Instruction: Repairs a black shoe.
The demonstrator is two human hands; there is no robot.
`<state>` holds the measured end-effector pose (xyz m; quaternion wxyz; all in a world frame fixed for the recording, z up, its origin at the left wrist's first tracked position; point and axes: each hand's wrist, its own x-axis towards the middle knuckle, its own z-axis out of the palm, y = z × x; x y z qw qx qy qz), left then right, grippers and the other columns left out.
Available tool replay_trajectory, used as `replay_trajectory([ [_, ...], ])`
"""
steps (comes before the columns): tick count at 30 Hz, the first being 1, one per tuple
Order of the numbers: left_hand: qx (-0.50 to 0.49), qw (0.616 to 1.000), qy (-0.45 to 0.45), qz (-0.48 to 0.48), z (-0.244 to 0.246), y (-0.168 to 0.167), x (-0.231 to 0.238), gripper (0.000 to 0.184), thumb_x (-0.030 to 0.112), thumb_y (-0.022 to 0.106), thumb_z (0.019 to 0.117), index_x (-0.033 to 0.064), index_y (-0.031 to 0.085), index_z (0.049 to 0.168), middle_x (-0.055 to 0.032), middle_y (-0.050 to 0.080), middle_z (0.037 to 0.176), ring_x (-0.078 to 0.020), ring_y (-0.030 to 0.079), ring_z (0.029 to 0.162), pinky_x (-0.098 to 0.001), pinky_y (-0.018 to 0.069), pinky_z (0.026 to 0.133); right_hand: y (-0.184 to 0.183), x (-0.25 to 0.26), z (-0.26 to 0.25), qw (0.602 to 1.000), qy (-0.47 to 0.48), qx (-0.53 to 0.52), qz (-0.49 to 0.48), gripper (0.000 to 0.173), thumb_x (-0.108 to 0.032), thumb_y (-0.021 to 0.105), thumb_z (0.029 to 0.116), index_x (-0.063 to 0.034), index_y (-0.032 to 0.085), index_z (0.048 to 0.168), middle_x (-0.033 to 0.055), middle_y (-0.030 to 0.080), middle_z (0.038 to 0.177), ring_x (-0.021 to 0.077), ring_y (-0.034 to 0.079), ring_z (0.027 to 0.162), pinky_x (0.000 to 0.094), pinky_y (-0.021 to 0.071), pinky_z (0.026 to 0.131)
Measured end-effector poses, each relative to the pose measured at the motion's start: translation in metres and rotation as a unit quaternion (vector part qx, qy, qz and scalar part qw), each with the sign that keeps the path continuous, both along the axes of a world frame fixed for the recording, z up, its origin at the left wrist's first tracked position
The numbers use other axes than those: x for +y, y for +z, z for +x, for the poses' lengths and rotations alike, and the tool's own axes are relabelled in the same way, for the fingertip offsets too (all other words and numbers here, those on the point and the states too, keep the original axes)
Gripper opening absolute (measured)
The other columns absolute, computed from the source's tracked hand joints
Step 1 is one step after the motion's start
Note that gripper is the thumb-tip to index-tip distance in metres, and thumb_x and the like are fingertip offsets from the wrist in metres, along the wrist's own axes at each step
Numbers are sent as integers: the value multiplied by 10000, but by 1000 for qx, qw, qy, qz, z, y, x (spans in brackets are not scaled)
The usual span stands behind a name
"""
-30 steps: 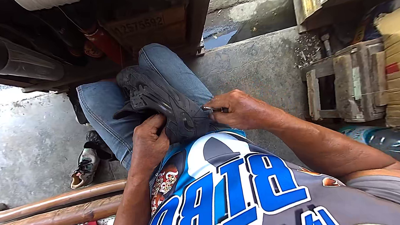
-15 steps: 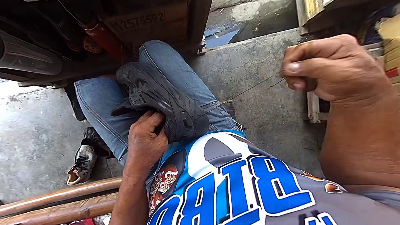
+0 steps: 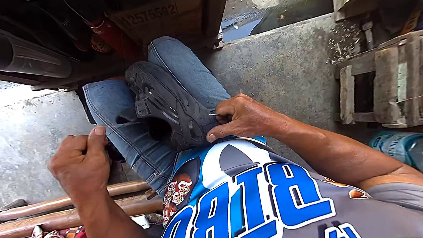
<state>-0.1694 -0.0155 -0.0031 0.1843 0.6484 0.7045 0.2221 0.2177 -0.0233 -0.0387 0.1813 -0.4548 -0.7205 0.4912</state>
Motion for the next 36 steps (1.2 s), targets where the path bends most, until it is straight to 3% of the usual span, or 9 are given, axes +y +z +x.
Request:
replay_trajectory([
  [2, -245, 969, -22, 30, 4, 3, -1, 270, 340, 620, 1016, 156, 685, 829, 73, 636, 806, -51, 603, 719, -234, 516, 667, -2, 3, -1, 1000, 3, 28, -2, 534, -600, 741, 857, -165, 522, 636, -60, 451, 563, 71, 425, 516, 288, 337, 491],
  [5, -586, 801, -121, -30, 26, 15, -3, 291, 346, 546, 1036, 121, 729, 1051, -54, 668, 1239, -235, 644, 1143, -423, 525, 1029, -7, 4, 0, 997, 5, 71, -10, 522, -549, 767, 861, -155, 516, 627, -59, 447, 553, 58, 413, 507, 266, 315, 482],
  [8, -702, 701, -107, -60, 45, 22, -3, 386, 378, 478, 1063, 67, 706, 1047, -92, 703, 1079, -269, 690, 1048, -495, 533, 1033, -11, 3, 1, 996, 1, 90, -12, 513, -513, 786, 857, -150, 515, 616, -62, 451, 544, 44, 408, 497, 248, 307, 472],
  [12, -666, 736, -30, -113, 35, 15, 6, 470, 326, 302, 1122, 71, 689, 1047, 35, 586, 733, -96, 587, 637, -270, 566, 682, -20, 4, 2, 990, 2, 136, -28, 502, -440, 795, 873, -133, 510, 596, -62, 439, 515, 25, 387, 465, 228, 276, 445],
  [18, -611, 787, 45, -79, -4, 11, 20, 503, 330, 232, 1129, 85, 651, 997, 60, 529, 655, -52, 518, 532, -207, 517, 565, -19, 7, -2, 992, 9, 112, -56, 490, -424, 781, 888, -133, 522, 592, -57, 440, 509, 40, 386, 456, 249, 278, 438],
  [26, -408, 878, -101, -231, 84, 5, -18, 608, 653, 694, 861, 162, 690, 1218, 49, 724, 1018, -101, 693, 934, -325, 596, 852, -5, 0, 6, 998, -24, 51, -28, 419, -509, 784, 854, -115, 640, 844, -31, 578, 736, 60, 534, 657, 262, 444, 586],
  [28, -366, 898, -104, -221, 110, 4, -21, 598, 560, 801, 806, 130, 642, 1190, 41, 711, 1016, -78, 689, 947, -302, 605, 839, 0, -6, 8, 997, -56, 40, -28, 531, -455, 793, 855, -68, 666, 1196, 36, 660, 1076, 83, 621, 883, 268, 537, 740],
  [30, -389, 888, -86, -229, 124, 4, -21, 448, 289, 833, 835, 83, 642, 1183, -18, 737, 993, -110, 720, 926, -308, 625, 830, 3, -12, 9, 995, -91, 44, -17, 514, -268, 766, 865, -60, 611, 1309, 64, 603, 1175, 79, 583, 827, 240, 510, 669],
  [36, -479, 840, -84, -239, 120, -4, -23, 271, 53, 737, 892, 15, 659, 1149, -85, 739, 997, -156, 726, 920, -337, 619, 863, 18, -21, 14, 995, -50, 43, 80, 434, -174, 638, 997, -127, 618, 1428, -15, 643, 946, 47, 594, 777, 213, 535, 687],
])
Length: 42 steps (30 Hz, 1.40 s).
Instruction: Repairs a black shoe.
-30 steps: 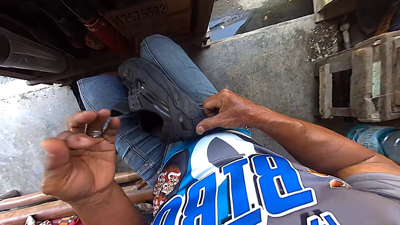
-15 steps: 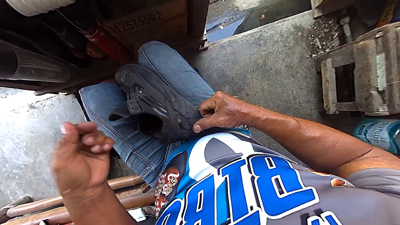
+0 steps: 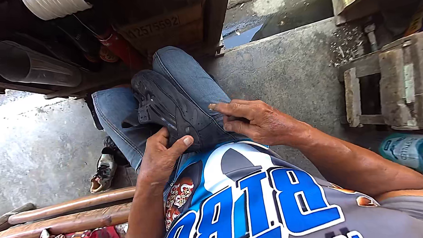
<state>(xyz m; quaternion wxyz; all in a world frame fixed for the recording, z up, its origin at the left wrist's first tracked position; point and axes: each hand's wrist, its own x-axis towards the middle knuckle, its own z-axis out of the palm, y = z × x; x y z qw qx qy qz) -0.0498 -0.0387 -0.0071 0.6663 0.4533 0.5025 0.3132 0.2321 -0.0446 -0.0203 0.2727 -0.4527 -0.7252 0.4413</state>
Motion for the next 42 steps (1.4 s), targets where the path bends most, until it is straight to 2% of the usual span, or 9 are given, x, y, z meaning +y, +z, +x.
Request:
replay_trajectory([
  [2, -16, 1000, -2, -9, -2, -1, 0, 261, 56, 734, 896, 19, 671, 1146, -79, 741, 1000, -148, 723, 927, -332, 614, 874, 3, 1, -4, 999, 36, 10, 22, 404, -213, 657, 987, -103, 651, 1376, -48, 683, 898, 22, 609, 755, 207, 549, 687],
  [6, -30, 999, -7, -15, -5, -4, -1, 205, 71, 727, 910, 22, 695, 1106, -83, 743, 978, -150, 724, 921, -335, 613, 875, -4, 5, -13, 995, 70, 28, 72, 274, -206, 620, 1003, -59, 751, 1194, 1, 721, 953, 41, 661, 858, 213, 562, 759],
  [15, -47, 999, -10, -19, -7, -6, -2, 183, 65, 709, 926, 15, 706, 1101, -85, 747, 988, -148, 724, 934, -332, 606, 893, -7, 7, -16, 995, 82, 21, 51, 269, -177, 590, 1009, -61, 757, 1185, 4, 736, 975, 39, 676, 914, 208, 563, 803],
  [19, -29, 999, -25, -8, -6, -7, -4, 172, 82, 708, 933, 18, 711, 1093, -78, 745, 985, -146, 720, 932, -330, 606, 886, 1, 11, -15, 994, 92, -24, 56, 268, -179, 584, 995, -95, 771, 1168, -19, 708, 896, 41, 658, 823, 220, 555, 710],
  [22, -8, 999, -47, 2, -3, -4, -6, 150, 100, 696, 947, 25, 713, 1076, -66, 744, 957, -135, 719, 903, -316, 610, 860, 17, 16, -12, 986, 112, -104, 69, 275, -205, 580, 969, -145, 790, 1136, -34, 674, 824, 69, 634, 728, 275, 517, 603],
  [25, 2, 998, -67, 6, -1, -4, -5, 109, 107, 697, 951, 42, 722, 1036, -52, 741, 916, -120, 714, 863, -301, 609, 818, 28, 25, -10, 972, 149, -165, 79, 281, -219, 549, 956, -167, 791, 1089, -33, 634, 774, 113, 616, 676, 336, 482, 551],
  [32, -30, 994, -105, 12, 1, -13, 0, 127, 87, 654, 978, 38, 716, 1077, -54, 735, 944, -116, 709, 877, -300, 610, 819, 26, 45, -12, 945, 221, -213, 115, 218, -199, 544, 960, -147, 754, 985, 9, 609, 738, 183, 607, 630, 387, 450, 521],
  [36, -37, 994, -98, 20, 0, -18, -3, 93, 96, 662, 973, 36, 708, 1028, -53, 728, 914, -118, 705, 846, -307, 610, 796, 21, 43, -19, 944, 221, -209, 128, 182, -178, 538, 950, -128, 706, 902, 19, 566, 689, 195, 578, 582, 388, 415, 486],
  [42, -29, 995, -95, 31, -2, -22, -4, 91, 107, 651, 982, 44, 709, 1010, -49, 722, 905, -117, 700, 836, -308, 607, 789, 17, 40, -32, 937, 220, -230, 142, 148, -158, 556, 937, -104, 687, 895, 51, 585, 703, 237, 602, 595, 415, 433, 490],
])
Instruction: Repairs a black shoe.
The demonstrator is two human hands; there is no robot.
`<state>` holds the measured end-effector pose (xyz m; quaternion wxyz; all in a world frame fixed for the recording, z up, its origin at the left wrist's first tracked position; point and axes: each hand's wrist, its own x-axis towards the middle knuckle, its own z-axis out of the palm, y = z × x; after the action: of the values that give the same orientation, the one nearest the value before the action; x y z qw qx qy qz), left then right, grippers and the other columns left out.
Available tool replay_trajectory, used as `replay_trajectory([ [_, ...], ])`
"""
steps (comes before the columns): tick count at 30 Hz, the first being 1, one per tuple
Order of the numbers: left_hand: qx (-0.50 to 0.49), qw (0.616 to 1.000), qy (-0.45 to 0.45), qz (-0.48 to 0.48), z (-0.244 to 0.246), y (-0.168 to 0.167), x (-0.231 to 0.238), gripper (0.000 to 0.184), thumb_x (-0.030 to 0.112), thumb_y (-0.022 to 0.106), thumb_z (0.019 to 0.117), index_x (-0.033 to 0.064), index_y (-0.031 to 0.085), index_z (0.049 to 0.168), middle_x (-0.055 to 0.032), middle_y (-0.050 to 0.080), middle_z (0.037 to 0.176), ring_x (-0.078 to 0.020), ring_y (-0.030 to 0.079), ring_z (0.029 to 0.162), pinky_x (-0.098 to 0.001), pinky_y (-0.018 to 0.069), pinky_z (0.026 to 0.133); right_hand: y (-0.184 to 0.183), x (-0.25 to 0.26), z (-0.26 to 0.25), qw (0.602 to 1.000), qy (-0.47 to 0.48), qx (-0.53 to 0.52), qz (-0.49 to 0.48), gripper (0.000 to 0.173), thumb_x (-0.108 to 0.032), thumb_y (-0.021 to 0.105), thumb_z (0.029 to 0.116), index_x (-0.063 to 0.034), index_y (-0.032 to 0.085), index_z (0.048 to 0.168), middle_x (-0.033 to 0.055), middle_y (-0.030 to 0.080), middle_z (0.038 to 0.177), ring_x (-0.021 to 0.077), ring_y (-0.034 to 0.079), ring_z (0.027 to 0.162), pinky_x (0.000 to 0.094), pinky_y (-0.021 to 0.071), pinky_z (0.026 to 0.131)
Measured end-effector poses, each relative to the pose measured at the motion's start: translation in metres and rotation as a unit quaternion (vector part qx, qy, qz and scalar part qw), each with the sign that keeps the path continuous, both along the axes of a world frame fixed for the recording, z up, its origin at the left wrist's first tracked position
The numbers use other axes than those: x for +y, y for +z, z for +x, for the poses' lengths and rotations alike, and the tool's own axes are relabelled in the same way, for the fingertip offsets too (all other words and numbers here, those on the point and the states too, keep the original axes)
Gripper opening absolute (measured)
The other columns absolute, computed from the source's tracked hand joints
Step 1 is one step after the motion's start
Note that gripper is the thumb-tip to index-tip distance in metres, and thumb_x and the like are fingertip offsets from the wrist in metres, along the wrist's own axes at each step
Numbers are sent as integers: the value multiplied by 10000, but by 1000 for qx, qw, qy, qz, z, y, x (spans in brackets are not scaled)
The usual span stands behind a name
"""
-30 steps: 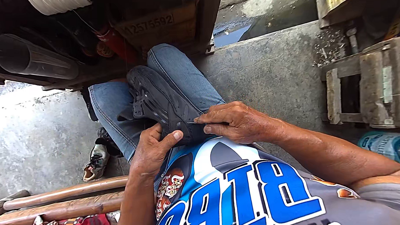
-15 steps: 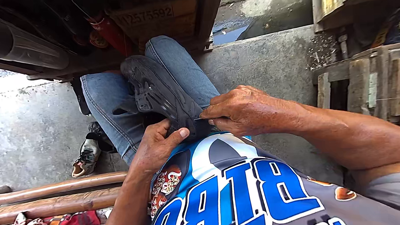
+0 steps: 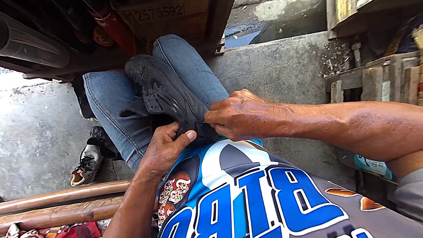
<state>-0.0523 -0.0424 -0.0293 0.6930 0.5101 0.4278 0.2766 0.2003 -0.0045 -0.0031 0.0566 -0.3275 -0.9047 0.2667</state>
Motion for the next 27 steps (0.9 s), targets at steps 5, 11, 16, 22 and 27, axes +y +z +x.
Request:
replay_trajectory([
  [5, -33, 999, 6, -19, -4, -4, -2, 101, 113, 658, 979, 42, 711, 1027, -54, 727, 928, -125, 700, 865, -323, 603, 824, -4, -4, -12, 1000, -4, 0, 24, 103, -150, 598, 907, -101, 688, 908, 46, 607, 709, 237, 622, 598, 418, 457, 482],
  [11, 8, 1000, 21, 15, -1, 9, -8, 151, 157, 691, 970, 49, 715, 1073, -31, 738, 932, -104, 706, 876, -289, 604, 820, 1, -5, 3, 998, -9, 58, -7, 135, -172, 574, 924, -130, 673, 842, -8, 575, 703, 143, 586, 610, 345, 432, 504],
  [16, 25, 987, 111, 110, -45, 22, -10, 327, 388, 588, 1035, 123, 703, 1187, -40, 727, 1110, -200, 707, 1011, -419, 585, 946, -6, 0, 20, 994, -39, 97, -43, 225, -249, 545, 985, -151, 699, 854, -38, 617, 742, 103, 616, 671, 338, 483, 548],
  [22, 177, 933, 289, 119, -137, 10, -14, 170, 247, 570, 1024, 134, 694, 997, 19, 700, 1107, -114, 668, 1000, -307, 560, 889, -8, 1, 23, 992, -51, 102, -55, 223, -258, 553, 961, -173, 695, 811, -64, 609, 721, 75, 606, 658, 326, 485, 535],
  [27, 413, 856, 220, 219, -96, 19, -9, 318, 273, 648, 976, 72, 729, 1208, -137, 652, 1302, -231, 628, 1196, -422, 537, 1009, -23, 1, 28, 992, -58, 110, -36, 355, -383, 469, 999, -156, 683, 830, -3, 628, 709, 156, 631, 624, 421, 496, 513],
])
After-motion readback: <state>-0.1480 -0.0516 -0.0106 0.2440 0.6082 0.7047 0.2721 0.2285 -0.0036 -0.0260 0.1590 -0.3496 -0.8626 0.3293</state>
